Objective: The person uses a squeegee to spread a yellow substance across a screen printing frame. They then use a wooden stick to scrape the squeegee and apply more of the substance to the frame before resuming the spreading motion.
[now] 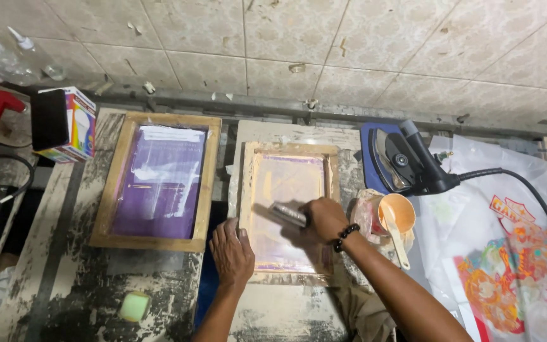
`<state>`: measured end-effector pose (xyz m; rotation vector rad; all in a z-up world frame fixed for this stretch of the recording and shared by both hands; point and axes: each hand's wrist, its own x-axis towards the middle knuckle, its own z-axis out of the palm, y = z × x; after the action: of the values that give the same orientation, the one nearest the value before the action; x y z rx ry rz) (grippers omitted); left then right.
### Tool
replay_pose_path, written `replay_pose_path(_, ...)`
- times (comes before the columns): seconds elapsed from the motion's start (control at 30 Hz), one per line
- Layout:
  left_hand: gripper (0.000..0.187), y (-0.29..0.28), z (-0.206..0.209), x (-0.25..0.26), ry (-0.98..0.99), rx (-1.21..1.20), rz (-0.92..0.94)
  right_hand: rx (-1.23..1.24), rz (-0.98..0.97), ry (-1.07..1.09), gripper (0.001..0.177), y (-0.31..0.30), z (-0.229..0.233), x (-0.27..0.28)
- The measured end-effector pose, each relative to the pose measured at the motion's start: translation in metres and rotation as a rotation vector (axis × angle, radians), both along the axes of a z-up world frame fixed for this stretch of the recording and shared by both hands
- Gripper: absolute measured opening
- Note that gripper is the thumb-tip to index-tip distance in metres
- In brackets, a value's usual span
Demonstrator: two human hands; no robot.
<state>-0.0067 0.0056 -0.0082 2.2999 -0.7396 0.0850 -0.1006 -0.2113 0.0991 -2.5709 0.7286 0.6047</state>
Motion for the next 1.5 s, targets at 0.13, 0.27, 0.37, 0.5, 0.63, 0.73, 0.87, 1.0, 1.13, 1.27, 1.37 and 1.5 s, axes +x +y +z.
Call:
replay_pose_path(0.13, 0.035, 0.003, 0.001, -0.002, -0.035, -0.013, -0.011, -0.095, -0.095, -0.104, 0.016, -0.041, -0.01, 0.042)
replay_pose_path(0.27, 0.035, -0.002, 0.003, 0.004, -0.017, 0.013, 0.003, -0.284, 0.003, -0.161, 0.008, -0.076, -0.036, 0.09)
replay_pose_path(0.37, 0.034, -0.002, 0.003, 0.002, -0.005, 0.027, 0.004, -0.299, 0.002, -0.082, 0.011, -0.076, -0.037, 0.105)
replay_pose_path(0.5, 0.035, -0.004, 0.002, 0.005, 0.025, 0.013, 0.001, -0.253, 0.107, -0.09, 0.018, -0.073, -0.048, 0.102)
replay_pose_path(0.63, 0.037, -0.004, 0.005, 0.006, 0.003, -0.016, 0.034, -0.188, 0.127, -0.143, 0.017, -0.048, -0.042, 0.098)
replay_pose_path(0.73, 0.036, 0.004, 0.009, 0.0, 0.012, -0.073, 0.054, -0.195, 0.239, -0.167, 0.011, -0.027, -0.048, 0.081)
replay_pose_path(0.87, 0.039, -0.002, 0.015, 0.007, -0.008, -0.17, 0.057, -0.277, 0.4, -0.212, 0.006, -0.012, -0.048, 0.055)
replay_pose_path(1.0, 0.041, 0.002, 0.016, 0.007, -0.001, -0.229, 0.069, -0.261, 0.535, -0.321, 0.01, 0.019, -0.034, 0.028)
replay_pose_path(1.13, 0.041, 0.003, 0.014, 0.005, -0.023, -0.248, 0.072, -0.238, 0.545, -0.312, 0.009, 0.03, -0.048, 0.01)
replay_pose_path(1.27, 0.039, 0.001, 0.01, 0.008, -0.068, -0.245, 0.071, -0.243, 0.59, -0.329, 0.009, 0.035, -0.045, 0.003)
replay_pose_path(1.37, 0.04, 0.004, 0.011, 0.004, -0.057, -0.219, 0.066, -0.255, 0.622, -0.29, 0.009, 0.04, -0.024, -0.001)
replay_pose_path(1.5, 0.039, 0.002, 0.017, 0.003, -0.038, -0.167, 0.052, -0.229, 0.61, -0.235, 0.009, 0.018, -0.041, -0.012)
